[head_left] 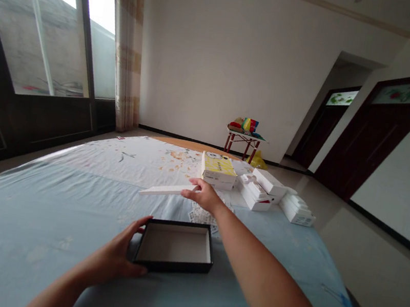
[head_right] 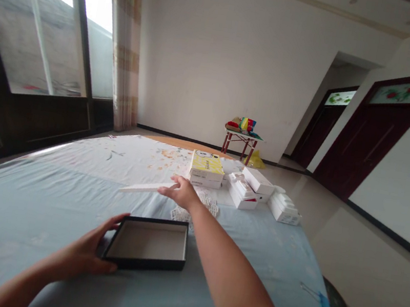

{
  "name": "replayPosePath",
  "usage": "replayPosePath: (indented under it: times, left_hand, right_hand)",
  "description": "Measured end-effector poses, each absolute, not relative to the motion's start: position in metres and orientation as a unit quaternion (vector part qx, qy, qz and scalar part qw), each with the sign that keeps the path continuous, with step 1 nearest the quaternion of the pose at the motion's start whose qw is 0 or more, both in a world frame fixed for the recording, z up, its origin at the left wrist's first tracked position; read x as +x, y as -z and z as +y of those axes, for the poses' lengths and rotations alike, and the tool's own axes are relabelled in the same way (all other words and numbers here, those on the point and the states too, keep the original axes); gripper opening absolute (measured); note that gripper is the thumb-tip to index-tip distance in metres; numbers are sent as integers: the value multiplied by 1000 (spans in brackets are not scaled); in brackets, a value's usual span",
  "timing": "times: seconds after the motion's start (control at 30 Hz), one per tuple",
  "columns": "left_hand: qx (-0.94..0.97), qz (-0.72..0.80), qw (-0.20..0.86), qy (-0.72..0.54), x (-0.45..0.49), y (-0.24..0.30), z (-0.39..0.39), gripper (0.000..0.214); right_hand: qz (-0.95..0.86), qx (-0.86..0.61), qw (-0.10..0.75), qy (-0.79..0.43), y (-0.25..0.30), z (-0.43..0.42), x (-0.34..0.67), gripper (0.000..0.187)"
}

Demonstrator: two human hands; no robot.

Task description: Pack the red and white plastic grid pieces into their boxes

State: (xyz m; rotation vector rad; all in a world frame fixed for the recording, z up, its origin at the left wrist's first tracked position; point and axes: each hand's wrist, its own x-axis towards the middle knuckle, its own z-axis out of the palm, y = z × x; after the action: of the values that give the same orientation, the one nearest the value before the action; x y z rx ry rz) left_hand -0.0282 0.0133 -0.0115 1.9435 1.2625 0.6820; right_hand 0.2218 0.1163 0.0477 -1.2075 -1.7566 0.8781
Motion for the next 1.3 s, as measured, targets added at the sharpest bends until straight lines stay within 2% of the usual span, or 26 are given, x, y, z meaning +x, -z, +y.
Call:
replayPosePath:
  times: [0.23,0.3,0.43,0.5,0.57,0.63,0.83,1.17,1.3]
  left_hand:
    - [762,485,334,-272,-25,14,11,95]
    - [762,486,326,-278,-22,13,9,95]
    - [761,500,299,-285,-14,13,9,97]
    - [763,503,284,-290,-14,17,10,96]
    - [765,501,277,-295,-16,23,13,94]
    - [769,497,272,-296,-19,32,17,93]
    - [795,466,246,-301,-29,52,30,89]
    - [799,464,243,-295,-38,59,42,88]
    - [799,470,241,-287,-35,58,37,90]
  right_hand:
    - [-796,-453,293,-274,-40,133,167,108]
    - [-805,-451,302,-237,-38,132,177,100]
    - [-774,-499,363,-141,-25,127,228,59]
    - [-749,-553,353,-91,-13,121,257,45]
    - [-729,-590,341,-63,0,114,280,38]
    - [-716,-610,336,-50,12,107,295,39]
    - [-724,-637,263,-32,36,99,299,60]
    - [-740,-603,297,-39,39,91,306,36]
    - [-703,-624,341,-14,42,88,311,39]
